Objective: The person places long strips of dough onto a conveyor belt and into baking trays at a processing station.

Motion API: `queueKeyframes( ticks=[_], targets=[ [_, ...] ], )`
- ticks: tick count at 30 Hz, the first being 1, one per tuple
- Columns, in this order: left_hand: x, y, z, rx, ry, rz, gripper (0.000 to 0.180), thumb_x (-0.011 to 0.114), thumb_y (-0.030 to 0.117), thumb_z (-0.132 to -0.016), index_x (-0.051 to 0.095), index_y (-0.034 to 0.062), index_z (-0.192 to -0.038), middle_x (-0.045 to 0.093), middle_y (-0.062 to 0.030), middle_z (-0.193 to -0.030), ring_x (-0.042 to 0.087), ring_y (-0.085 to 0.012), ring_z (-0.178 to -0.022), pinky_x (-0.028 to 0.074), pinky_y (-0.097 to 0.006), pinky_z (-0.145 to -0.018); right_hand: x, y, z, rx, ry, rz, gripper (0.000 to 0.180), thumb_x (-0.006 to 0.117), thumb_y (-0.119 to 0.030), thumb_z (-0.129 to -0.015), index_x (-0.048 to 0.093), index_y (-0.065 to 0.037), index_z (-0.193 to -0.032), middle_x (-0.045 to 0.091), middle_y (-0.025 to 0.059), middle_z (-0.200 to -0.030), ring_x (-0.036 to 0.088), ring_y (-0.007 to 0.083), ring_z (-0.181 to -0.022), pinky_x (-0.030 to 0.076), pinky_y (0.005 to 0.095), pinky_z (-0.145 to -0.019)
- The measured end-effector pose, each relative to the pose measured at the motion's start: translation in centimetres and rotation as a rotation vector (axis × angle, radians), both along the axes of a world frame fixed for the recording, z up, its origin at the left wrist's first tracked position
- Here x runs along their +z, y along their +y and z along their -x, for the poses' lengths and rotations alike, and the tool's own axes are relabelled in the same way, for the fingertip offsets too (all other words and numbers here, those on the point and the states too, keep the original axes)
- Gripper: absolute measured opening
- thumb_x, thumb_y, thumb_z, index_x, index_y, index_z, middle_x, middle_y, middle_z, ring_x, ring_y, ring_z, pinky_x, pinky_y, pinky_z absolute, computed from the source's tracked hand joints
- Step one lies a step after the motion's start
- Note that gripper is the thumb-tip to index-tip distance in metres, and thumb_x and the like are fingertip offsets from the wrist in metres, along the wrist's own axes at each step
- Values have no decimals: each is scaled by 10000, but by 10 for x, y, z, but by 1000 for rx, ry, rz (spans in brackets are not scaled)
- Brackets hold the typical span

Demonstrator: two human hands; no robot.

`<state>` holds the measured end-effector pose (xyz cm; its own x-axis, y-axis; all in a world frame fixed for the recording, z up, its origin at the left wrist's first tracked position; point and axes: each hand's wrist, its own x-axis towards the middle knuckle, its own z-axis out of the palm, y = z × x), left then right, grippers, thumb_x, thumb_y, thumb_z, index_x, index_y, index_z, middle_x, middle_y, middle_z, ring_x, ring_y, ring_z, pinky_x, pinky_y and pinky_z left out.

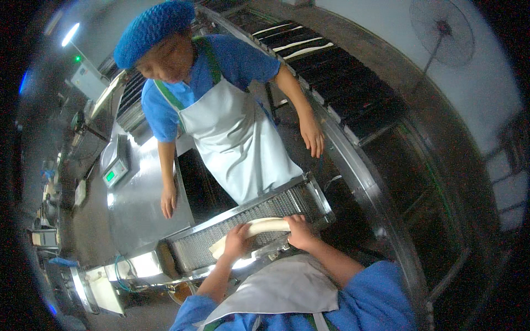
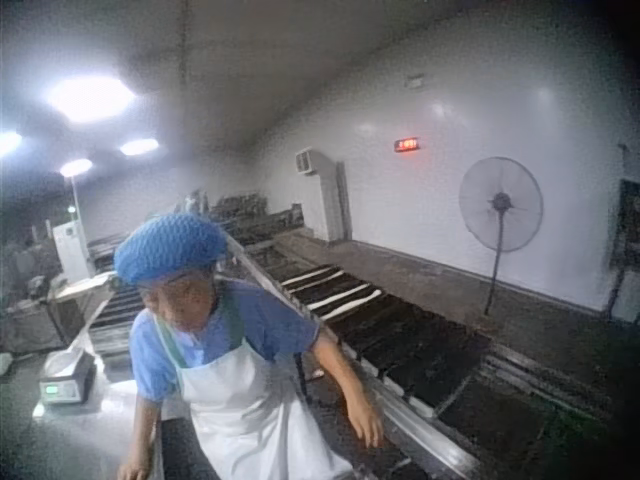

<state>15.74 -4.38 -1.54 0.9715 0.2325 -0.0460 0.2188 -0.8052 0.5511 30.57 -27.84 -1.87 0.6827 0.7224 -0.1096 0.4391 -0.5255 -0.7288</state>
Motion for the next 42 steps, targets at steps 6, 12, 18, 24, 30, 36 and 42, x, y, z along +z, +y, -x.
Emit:
queueKeyframes(
  ticks=[6, 12, 18, 24, 30, 36, 42],
  targets=[
    [-11, 20, 43, 157, 3, -293, 586, 804, 293, -654, 588, 131, -1174, 612, -103, -1080, 595, -339, -992, 469, -448, -873, 19, 10, -7, -48, -304, 398, 494, 703, -60, -668, 582, -74, -1147, 544, 142, -1095, 507, 335, -1061, 409, 458, -966],
    [20, -9, 1, 166, 162, -216, 521, 781, 240, -652, 592, 72, -1107, 597, -162, -1024, 592, -348, -952, 495, -453, -830, 5, 8, -35, -39, -454, 400, 356, 726, -72, -662, 574, -79, -984, 559, 129, -994, 560, 320, -975, 466, 453, -874],
    [28, -23, -2, 69, 143, -192, 419, 736, 274, -697, 641, 24, -1020, 613, -172, -1005, 584, -351, -987, 503, -458, -833, 25, -22, -42, 59, -332, 453, 373, 758, -115, -658, 563, -68, -973, 609, 140, -960, 608, 356, -949, 495, 435, -811],
    [6, 4, 12, 290, 339, 690, 323, 601, 271, -862, 653, -26, -979, 640, -167, -904, 657, -283, -783, 547, -400, -707, -9, -53, -40, -56, 557, 149, 478, 727, -213, -649, 538, 5, -1030, 652, 163, -857, 666, 333, -766, 534, 435, -668],
    [64, 7, -10, 537, 292, 2363, 425, 495, 385, -942, 499, 11, -1143, 607, -98, -743, 619, -169, -586, 540, -305, -496, 60, -51, -26, -300, 1778, -655, 423, 522, -279, -881, 505, 43, -1155, 621, 135, -762, 615, 235, -596, 532, 361, -560],
    [150, -25, -39, 527, -23, 2631, 329, 499, 261, -958, 505, -42, -1085, 611, -109, -863, 638, -168, -702, 590, -273, -605, 107, -21, -18, -197, 1913, -869, 402, 498, -316, -893, 521, 19, -1114, 542, 106, -735, 529, 204, -590, 446, 349, -546],
    [176, -38, -40, 599, -77, 2669, 346, 466, 230, -975, 494, -71, -1145, 621, -140, -961, 650, -200, -805, 603, -295, -691, 122, -24, -18, -164, 1881, -864, 416, 494, -343, -891, 524, 15, -1100, 519, 92, -731, 515, 203, -593, 425, 341, -529]
  ],
)
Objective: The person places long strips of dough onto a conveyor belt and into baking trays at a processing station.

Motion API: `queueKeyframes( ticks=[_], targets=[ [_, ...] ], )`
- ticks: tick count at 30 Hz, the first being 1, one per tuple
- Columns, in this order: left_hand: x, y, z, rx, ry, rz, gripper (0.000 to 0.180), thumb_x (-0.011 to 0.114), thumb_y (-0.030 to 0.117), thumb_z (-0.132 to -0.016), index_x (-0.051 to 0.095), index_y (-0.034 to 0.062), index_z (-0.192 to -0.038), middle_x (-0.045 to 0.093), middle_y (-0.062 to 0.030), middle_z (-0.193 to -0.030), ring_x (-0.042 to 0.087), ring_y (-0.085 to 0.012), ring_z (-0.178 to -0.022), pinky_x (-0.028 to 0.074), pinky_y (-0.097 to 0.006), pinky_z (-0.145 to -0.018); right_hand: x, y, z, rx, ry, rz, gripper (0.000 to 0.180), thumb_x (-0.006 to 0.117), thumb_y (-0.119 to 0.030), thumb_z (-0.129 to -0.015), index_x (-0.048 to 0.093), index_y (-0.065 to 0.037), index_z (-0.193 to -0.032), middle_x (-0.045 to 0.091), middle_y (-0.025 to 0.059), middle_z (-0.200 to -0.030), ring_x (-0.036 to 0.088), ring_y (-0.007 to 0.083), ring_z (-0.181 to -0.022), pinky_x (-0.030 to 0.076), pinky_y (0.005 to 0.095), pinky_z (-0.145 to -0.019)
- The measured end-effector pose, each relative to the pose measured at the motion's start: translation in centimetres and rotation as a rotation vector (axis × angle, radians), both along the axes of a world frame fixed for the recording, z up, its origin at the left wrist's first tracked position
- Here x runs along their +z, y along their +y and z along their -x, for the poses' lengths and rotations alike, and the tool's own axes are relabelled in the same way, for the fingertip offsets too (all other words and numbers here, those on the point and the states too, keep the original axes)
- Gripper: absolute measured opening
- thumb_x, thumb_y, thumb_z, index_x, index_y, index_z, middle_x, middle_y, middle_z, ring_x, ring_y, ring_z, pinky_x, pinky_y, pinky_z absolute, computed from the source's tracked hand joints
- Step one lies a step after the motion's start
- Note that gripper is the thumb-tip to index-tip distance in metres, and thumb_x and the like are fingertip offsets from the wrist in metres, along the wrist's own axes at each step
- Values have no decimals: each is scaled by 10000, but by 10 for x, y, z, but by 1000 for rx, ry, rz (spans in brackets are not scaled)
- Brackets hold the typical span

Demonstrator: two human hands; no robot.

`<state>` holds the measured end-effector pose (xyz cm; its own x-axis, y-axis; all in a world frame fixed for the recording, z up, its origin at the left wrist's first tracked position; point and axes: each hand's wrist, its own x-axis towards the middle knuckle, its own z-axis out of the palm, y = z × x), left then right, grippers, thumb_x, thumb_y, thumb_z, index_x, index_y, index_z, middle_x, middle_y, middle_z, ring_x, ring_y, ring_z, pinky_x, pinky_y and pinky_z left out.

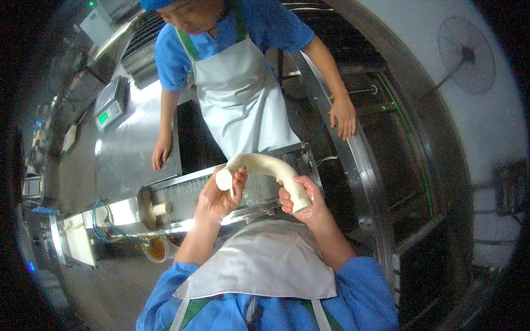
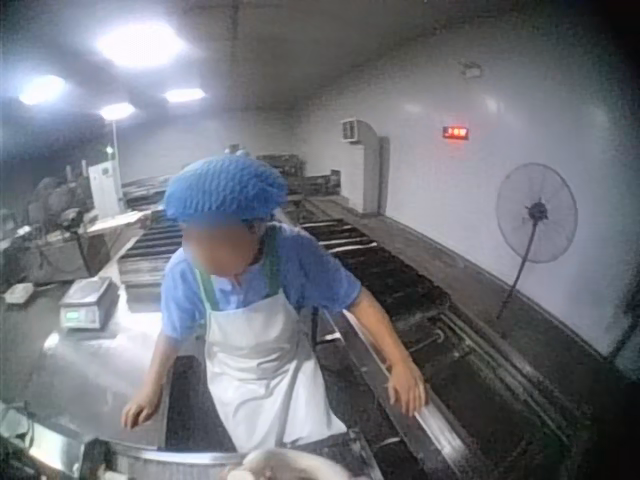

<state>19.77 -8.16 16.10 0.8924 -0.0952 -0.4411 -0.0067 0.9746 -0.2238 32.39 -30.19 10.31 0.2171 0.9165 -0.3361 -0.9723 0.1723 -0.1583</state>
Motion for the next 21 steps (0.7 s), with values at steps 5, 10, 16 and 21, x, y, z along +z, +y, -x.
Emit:
queueKeyframes(
  ticks=[5, 10, 16, 21],
  targets=[
    [6, -7, 0, 1, 1, -217, 382, 447, 277, -1009, 457, -45, -1215, 613, -161, -1024, 658, -222, -857, 607, -304, -721, -1, -1, 2, 17, -23, 4, 431, 488, -361, -891, 526, 11, -1106, 519, 93, -742, 512, 205, -591, 413, 347, -517],
    [20, -13, -2, 9, 39, -336, 401, 466, 282, -1007, 440, -54, -1225, 601, -158, -1012, 653, -232, -864, 612, -306, -741, -1, 0, 3, 33, -34, -20, 442, 485, -367, -893, 528, 11, -1116, 518, 101, -742, 505, 210, -581, 419, 346, -519],
    [27, -17, -3, -13, 63, -407, 363, 468, 267, -1012, 427, -20, -1230, 608, -181, -1025, 670, -252, -861, 625, -317, -735, -2, 1, 4, 38, -38, -21, 447, 487, -369, -890, 537, 12, -1119, 526, 101, -744, 512, 212, -577, 426, 346, -522],
    [31, -18, -3, -6, 31, -402, 354, 443, 267, -1024, 412, -26, -1220, 618, -198, -1029, 681, -274, -866, 630, -337, -733, 2, 4, 6, 36, -71, 3, 463, 479, -361, -884, 544, 16, -1144, 522, 110, -759, 478, 209, -577, 389, 338, -519]
  ],
)
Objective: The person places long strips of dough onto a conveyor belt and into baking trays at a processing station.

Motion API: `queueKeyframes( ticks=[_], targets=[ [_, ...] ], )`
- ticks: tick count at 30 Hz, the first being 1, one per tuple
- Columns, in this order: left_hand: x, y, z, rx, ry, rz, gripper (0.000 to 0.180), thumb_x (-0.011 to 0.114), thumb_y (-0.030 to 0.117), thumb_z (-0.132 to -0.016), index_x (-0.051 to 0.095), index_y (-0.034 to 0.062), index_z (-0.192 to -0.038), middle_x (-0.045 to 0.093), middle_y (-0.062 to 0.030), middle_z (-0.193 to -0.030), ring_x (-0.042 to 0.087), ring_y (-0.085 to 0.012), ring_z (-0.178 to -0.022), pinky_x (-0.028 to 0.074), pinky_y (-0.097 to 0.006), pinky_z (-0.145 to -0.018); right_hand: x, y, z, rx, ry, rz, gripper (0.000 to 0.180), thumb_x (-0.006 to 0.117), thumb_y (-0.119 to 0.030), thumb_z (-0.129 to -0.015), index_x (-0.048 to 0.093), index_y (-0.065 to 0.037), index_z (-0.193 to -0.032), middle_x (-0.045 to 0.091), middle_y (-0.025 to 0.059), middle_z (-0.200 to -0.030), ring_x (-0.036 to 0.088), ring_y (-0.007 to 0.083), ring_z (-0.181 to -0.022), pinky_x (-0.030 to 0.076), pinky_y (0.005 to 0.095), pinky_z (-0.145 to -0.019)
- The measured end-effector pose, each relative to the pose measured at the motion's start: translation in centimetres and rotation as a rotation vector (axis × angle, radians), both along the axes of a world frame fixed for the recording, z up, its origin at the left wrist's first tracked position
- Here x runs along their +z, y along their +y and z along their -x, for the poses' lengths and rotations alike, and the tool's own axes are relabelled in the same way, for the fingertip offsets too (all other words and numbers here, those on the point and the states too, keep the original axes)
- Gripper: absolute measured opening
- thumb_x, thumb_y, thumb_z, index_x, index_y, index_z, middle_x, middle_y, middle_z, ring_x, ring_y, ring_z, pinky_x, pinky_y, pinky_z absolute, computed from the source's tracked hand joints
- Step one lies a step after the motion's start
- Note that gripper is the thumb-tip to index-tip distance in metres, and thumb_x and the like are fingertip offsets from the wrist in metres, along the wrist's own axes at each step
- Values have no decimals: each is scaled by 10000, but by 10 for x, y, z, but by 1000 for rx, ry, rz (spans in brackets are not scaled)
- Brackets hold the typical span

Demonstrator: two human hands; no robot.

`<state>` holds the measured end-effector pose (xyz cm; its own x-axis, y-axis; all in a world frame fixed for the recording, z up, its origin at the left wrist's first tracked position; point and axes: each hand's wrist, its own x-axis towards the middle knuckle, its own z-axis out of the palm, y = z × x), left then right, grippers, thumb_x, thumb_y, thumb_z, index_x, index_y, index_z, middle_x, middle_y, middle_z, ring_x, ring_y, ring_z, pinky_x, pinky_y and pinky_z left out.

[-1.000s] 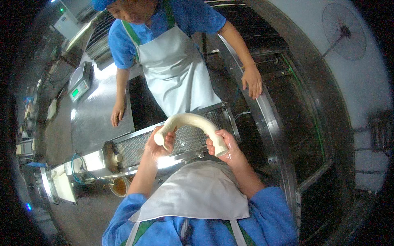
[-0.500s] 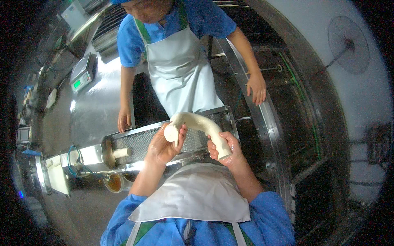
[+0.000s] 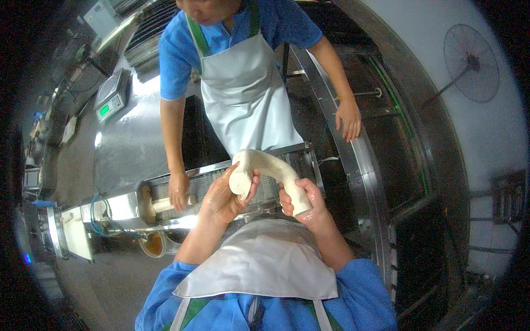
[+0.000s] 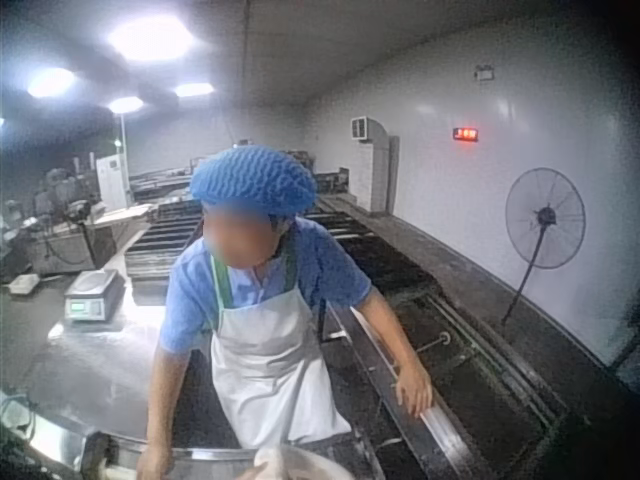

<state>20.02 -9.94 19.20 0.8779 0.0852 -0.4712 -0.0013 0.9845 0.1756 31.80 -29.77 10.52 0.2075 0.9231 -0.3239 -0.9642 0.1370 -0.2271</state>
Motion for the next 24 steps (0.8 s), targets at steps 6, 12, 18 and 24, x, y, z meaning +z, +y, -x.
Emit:
queueKeyframes(
  ticks=[6, 12, 18, 24],
  targets=[
    [6, -3, -3, -15, 59, -31, 362, 466, 291, -1014, 436, -12, -1208, 630, -169, -990, 682, -256, -826, 631, -329, -688, -2, 1, 0, 8, 20, 20, 433, 487, -366, -885, 532, 5, -1104, 533, 102, -732, 517, 215, -579, 414, 345, -520],
    [5, -9, -5, -53, 150, -239, 322, 530, 321, -982, 503, 49, -1153, 607, -98, -839, 591, -158, -617, 480, -229, -467, -3, 3, 2, 23, 13, 27, 431, 490, -364, -878, 530, 2, -1101, 533, 100, -722, 519, 216, -585, 421, 350, -527],
    [5, -13, -7, -16, 214, -269, 300, 551, 334, -969, 522, 75, -1119, 601, -72, -800, 573, -159, -592, 436, -234, -429, -6, 4, 4, 55, 18, 44, 421, 497, -365, -871, 532, -8, -1092, 533, 100, -718, 519, 217, -583, 436, 348, -539],
    [21, -15, 1, -124, 205, -388, 388, 609, 320, -937, 510, 53, -1200, 616, -75, -872, 605, -164, -685, 478, -245, -479, -1, -3, 6, 51, -219, 287, 416, 548, -257, -818, 528, 6, -1140, 617, 125, -814, 601, 226, -677, 497, 330, -618]
  ],
)
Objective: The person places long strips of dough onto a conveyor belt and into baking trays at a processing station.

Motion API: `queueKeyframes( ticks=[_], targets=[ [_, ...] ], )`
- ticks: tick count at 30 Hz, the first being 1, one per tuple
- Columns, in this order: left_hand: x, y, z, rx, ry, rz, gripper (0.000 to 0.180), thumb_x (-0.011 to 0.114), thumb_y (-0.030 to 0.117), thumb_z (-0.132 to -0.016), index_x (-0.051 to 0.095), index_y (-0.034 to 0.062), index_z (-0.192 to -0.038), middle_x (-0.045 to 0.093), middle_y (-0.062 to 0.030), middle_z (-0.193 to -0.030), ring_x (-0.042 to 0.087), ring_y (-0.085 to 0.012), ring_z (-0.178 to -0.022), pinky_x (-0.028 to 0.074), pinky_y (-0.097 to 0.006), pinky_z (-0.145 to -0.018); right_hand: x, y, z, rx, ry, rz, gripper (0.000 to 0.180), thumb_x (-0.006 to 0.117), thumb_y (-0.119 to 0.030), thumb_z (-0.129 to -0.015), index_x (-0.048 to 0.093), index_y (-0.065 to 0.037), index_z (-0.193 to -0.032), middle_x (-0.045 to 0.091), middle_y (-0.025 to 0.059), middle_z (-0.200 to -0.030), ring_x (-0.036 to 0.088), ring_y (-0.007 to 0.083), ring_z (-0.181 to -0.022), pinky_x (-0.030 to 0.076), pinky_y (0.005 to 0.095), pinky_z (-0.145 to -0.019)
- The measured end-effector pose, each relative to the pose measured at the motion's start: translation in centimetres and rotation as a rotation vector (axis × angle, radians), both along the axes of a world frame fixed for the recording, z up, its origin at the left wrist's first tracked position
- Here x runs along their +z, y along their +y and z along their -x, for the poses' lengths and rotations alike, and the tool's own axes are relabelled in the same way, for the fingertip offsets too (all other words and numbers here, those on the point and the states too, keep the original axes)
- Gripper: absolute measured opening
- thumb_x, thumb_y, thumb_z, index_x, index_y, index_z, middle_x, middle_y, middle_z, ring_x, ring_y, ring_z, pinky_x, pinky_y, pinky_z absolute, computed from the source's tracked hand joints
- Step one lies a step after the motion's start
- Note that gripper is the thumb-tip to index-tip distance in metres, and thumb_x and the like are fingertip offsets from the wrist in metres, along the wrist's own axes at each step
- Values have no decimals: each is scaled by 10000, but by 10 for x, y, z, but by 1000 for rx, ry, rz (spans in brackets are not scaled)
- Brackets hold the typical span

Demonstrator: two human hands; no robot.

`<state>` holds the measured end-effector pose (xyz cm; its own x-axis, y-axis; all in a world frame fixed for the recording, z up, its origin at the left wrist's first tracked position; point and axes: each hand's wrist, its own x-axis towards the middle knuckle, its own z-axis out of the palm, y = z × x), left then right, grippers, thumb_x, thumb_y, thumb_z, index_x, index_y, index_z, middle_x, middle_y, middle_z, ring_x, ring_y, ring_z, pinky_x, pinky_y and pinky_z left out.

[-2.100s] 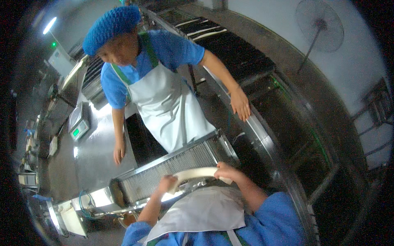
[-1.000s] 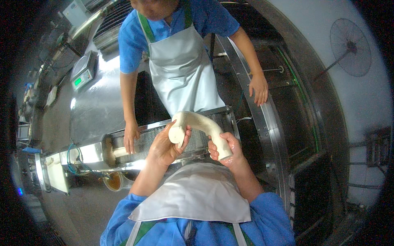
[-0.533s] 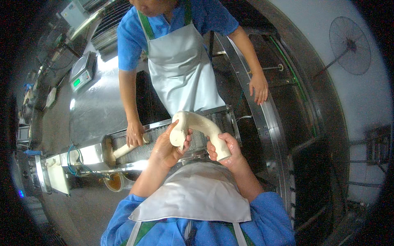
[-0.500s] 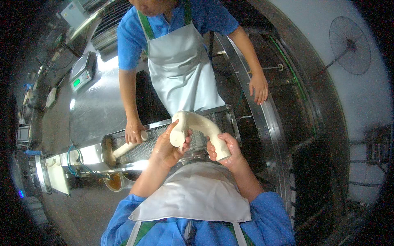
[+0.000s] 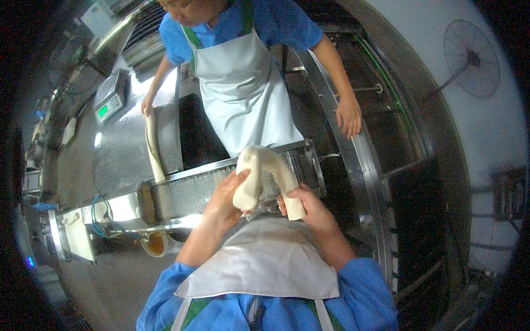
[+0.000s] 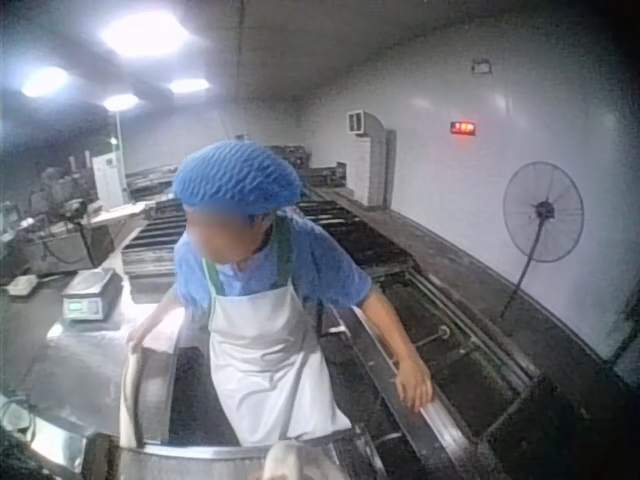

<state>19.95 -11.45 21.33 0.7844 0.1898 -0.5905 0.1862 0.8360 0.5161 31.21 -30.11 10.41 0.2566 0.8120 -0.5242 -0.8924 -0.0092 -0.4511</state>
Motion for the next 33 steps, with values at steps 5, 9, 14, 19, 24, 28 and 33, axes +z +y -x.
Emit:
queueKeyframes(
  ticks=[5, 9, 14, 19, 24, 28, 33],
  targets=[
    [8, 12, 15, -454, -290, -481, 469, 647, 286, -921, 501, 11, -1272, 611, -95, -1063, 577, -156, -928, 467, -265, -799, 5, -6, -21, 17, -624, 16, 477, 571, -56, -671, 560, 23, -1142, 658, 107, -910, 639, 209, -799, 507, 327, -768],
    [16, 32, 21, -725, -319, -610, 410, 688, 280, -882, 592, -8, -1157, 636, -51, -917, 573, -120, -838, 457, -250, -723, 43, -4, -32, 157, -737, 101, 509, 734, -31, -669, 578, 32, -1150, 659, 89, -1012, 620, 176, -937, 478, 318, -861],
    [25, 46, 18, -761, -264, -702, 407, 683, 188, -814, 621, -5, -1167, 652, -57, -940, 583, -125, -840, 471, -261, -753, 41, 1, -39, 248, -807, 91, 566, 829, -15, -616, 589, -9, -1129, 647, 60, -1033, 592, 145, -970, 468, 315, -866],
    [43, 47, 7, -857, -305, -767, 440, 683, 151, -747, 633, -22, -1150, 665, -75, -962, 602, -137, -871, 481, -275, -781, 46, 19, -34, 383, -1161, -113, 518, 853, -22, -604, 579, -52, -1043, 621, 7, -957, 554, 103, -940, 476, 306, -820],
    [43, 54, 5, -869, -153, -907, 424, 685, 159, -730, 670, -7, -1119, 692, -97, -871, 635, -180, -755, 504, -295, -724, 55, 30, -5, 308, -1469, -82, 434, 825, -95, -693, 582, -18, -1045, 632, 112, -951, 632, 208, -914, 495, 348, -779],
    [77, 43, 6, -801, -161, -1480, 379, 690, 236, -728, 699, 48, -1056, 690, -182, -834, 675, -317, -757, 529, -372, -704, 73, 46, 14, 420, -1460, 161, 460, 816, -127, -728, 579, -26, -1109, 649, 156, -1062, 639, 258, -1035, 506, 388, -830],
    [93, 17, 1, -479, -282, -1820, 437, 769, 228, -702, 674, 78, -1102, 666, -134, -852, 657, -317, -742, 530, -390, -680, 66, 53, 19, 89, -1425, -72, 561, 805, -118, -742, 534, -21, -1224, 606, 147, -1179, 601, 248, -1107, 492, 357, -927]
  ],
)
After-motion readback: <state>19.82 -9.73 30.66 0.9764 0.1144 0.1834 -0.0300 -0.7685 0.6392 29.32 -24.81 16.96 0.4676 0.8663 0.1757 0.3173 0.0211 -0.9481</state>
